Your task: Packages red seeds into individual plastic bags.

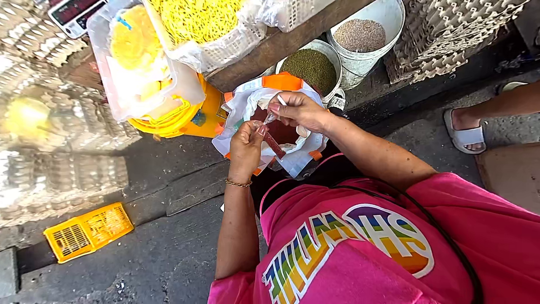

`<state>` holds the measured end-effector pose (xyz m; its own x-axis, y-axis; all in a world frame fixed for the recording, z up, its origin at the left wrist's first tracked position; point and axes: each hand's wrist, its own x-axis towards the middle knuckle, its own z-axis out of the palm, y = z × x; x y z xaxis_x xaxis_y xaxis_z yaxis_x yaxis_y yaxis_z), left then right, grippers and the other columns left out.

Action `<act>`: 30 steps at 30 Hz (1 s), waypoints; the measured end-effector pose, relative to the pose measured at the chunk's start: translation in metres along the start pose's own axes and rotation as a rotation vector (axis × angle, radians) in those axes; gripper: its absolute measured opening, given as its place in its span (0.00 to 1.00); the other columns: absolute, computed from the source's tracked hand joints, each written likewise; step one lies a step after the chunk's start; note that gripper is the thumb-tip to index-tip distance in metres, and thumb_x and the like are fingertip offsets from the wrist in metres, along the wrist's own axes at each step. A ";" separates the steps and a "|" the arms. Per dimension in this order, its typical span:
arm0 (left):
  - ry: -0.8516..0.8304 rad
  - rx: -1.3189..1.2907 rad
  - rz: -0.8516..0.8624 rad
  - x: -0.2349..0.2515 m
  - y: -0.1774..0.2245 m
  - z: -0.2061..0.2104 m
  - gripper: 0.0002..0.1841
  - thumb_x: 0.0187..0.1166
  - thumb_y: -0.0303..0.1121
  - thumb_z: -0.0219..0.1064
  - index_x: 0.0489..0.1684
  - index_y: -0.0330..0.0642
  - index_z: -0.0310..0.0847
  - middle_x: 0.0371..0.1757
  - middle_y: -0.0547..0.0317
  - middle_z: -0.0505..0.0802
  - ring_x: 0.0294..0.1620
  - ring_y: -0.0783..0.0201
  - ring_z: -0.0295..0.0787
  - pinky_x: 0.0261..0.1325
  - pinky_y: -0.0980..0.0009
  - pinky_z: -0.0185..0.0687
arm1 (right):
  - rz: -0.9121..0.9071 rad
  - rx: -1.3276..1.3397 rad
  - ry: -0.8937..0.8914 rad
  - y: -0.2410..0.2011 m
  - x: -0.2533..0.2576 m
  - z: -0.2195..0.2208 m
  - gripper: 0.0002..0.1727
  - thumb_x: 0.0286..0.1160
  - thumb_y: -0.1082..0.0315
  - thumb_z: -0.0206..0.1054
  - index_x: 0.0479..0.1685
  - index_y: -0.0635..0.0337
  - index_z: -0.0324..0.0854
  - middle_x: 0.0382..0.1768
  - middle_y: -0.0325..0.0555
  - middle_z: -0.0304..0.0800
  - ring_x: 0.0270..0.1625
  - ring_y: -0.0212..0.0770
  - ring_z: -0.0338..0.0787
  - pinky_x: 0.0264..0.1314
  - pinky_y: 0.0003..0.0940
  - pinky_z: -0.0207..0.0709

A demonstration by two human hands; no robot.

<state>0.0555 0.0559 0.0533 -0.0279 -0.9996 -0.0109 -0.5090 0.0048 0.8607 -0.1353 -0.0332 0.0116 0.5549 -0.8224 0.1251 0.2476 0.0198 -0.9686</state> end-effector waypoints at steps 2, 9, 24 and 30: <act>-0.049 -0.175 0.039 0.005 -0.003 -0.003 0.06 0.86 0.28 0.61 0.54 0.40 0.81 0.42 0.67 0.90 0.35 0.81 0.81 0.39 0.84 0.77 | 0.066 0.103 -0.050 -0.001 0.002 -0.002 0.09 0.87 0.70 0.59 0.51 0.61 0.84 0.31 0.32 0.86 0.21 0.20 0.73 0.20 0.16 0.63; -0.269 -0.507 0.078 0.012 -0.009 -0.015 0.06 0.85 0.27 0.61 0.50 0.47 0.83 0.41 0.72 0.89 0.25 0.83 0.73 0.28 0.86 0.69 | 0.073 0.246 -0.267 -0.005 0.000 0.003 0.06 0.83 0.75 0.61 0.49 0.61 0.84 0.30 0.33 0.86 0.22 0.20 0.75 0.20 0.15 0.64; -0.238 -0.616 0.004 0.008 -0.021 -0.013 0.07 0.83 0.25 0.64 0.49 0.45 0.85 0.42 0.70 0.92 0.27 0.84 0.76 0.29 0.87 0.70 | 0.147 0.270 -0.296 -0.001 -0.002 0.007 0.07 0.83 0.73 0.59 0.38 0.57 0.81 0.21 0.29 0.78 0.18 0.19 0.70 0.19 0.14 0.60; -0.062 -0.406 0.077 -0.002 -0.014 -0.010 0.07 0.81 0.23 0.65 0.52 0.38 0.84 0.44 0.66 0.92 0.44 0.77 0.88 0.51 0.77 0.86 | 0.092 0.094 -0.202 -0.007 -0.003 0.015 0.04 0.80 0.73 0.62 0.37 0.58 0.81 0.21 0.28 0.78 0.19 0.18 0.70 0.21 0.14 0.62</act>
<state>0.0708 0.0578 0.0465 -0.1109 -0.9930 0.0417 -0.1229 0.0554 0.9909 -0.1266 -0.0222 0.0209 0.7242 -0.6842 0.0865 0.2561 0.1504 -0.9549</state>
